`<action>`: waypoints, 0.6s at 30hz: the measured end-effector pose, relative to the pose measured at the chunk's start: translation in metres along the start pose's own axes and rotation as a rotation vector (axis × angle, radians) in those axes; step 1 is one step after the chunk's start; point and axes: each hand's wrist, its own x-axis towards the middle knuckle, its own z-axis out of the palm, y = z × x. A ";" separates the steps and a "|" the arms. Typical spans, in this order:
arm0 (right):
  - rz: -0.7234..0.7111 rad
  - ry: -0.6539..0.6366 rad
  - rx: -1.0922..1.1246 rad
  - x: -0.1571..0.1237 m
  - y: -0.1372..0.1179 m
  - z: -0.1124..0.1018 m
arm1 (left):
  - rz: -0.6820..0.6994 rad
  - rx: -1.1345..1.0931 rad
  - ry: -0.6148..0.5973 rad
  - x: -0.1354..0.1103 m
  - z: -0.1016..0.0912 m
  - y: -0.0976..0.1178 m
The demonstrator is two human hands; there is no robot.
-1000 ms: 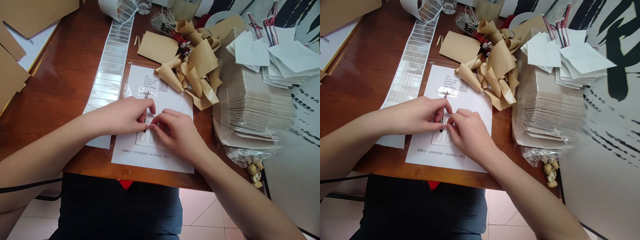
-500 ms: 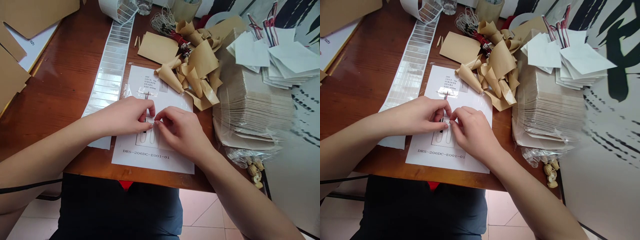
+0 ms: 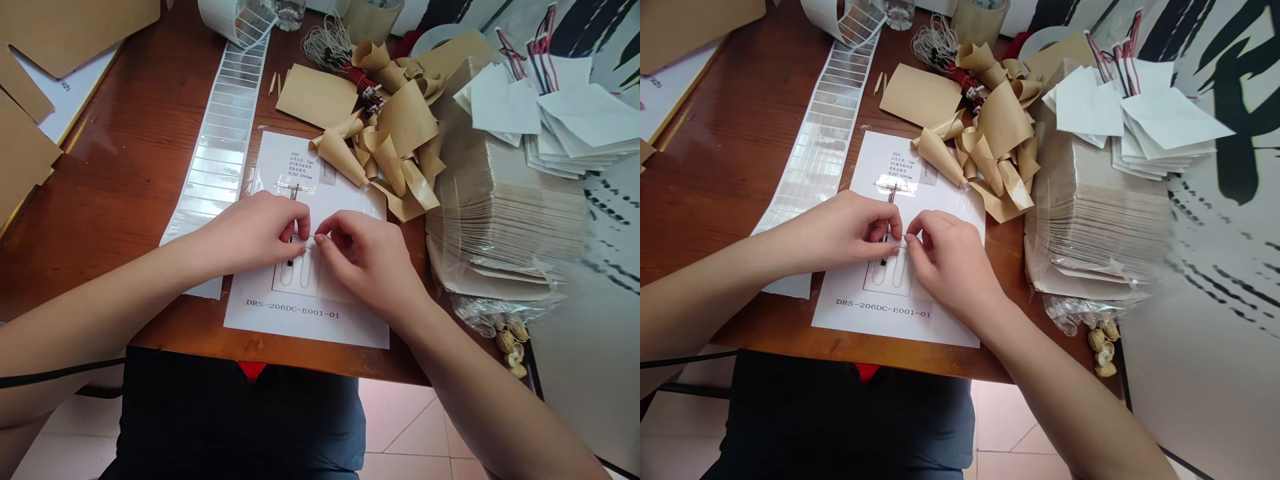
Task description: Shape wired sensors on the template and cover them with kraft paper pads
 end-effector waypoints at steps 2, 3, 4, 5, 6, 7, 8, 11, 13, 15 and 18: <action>0.015 -0.009 0.001 0.000 -0.001 -0.001 | -0.011 0.006 -0.003 0.000 0.000 0.001; 0.023 -0.014 0.002 0.000 -0.001 -0.001 | -0.020 0.010 -0.003 -0.001 0.000 0.002; 0.028 -0.019 0.002 0.001 -0.001 -0.001 | -0.028 0.013 -0.004 -0.001 0.000 0.003; 0.029 -0.024 0.002 0.001 -0.001 -0.001 | -0.034 0.014 -0.004 -0.001 0.000 0.003; 0.028 -0.029 0.002 0.001 -0.001 -0.002 | -0.036 0.014 -0.005 -0.001 0.000 0.003; 0.024 -0.033 0.001 0.001 -0.001 -0.002 | -0.032 0.014 -0.007 -0.001 0.000 0.003; 0.018 -0.036 -0.001 0.001 0.000 -0.002 | -0.026 0.016 -0.009 -0.001 -0.001 0.003; 0.001 -0.033 -0.008 -0.001 0.001 0.000 | -0.010 0.031 -0.020 0.000 -0.001 0.002; 0.007 -0.020 -0.032 -0.003 0.002 0.002 | -0.001 0.042 -0.029 0.000 -0.002 0.001; 0.026 -0.010 -0.071 -0.004 0.003 0.004 | 0.004 0.054 -0.038 0.000 -0.002 0.001; 0.056 -0.006 -0.114 -0.006 0.005 0.008 | -0.002 0.064 -0.038 0.001 -0.002 0.002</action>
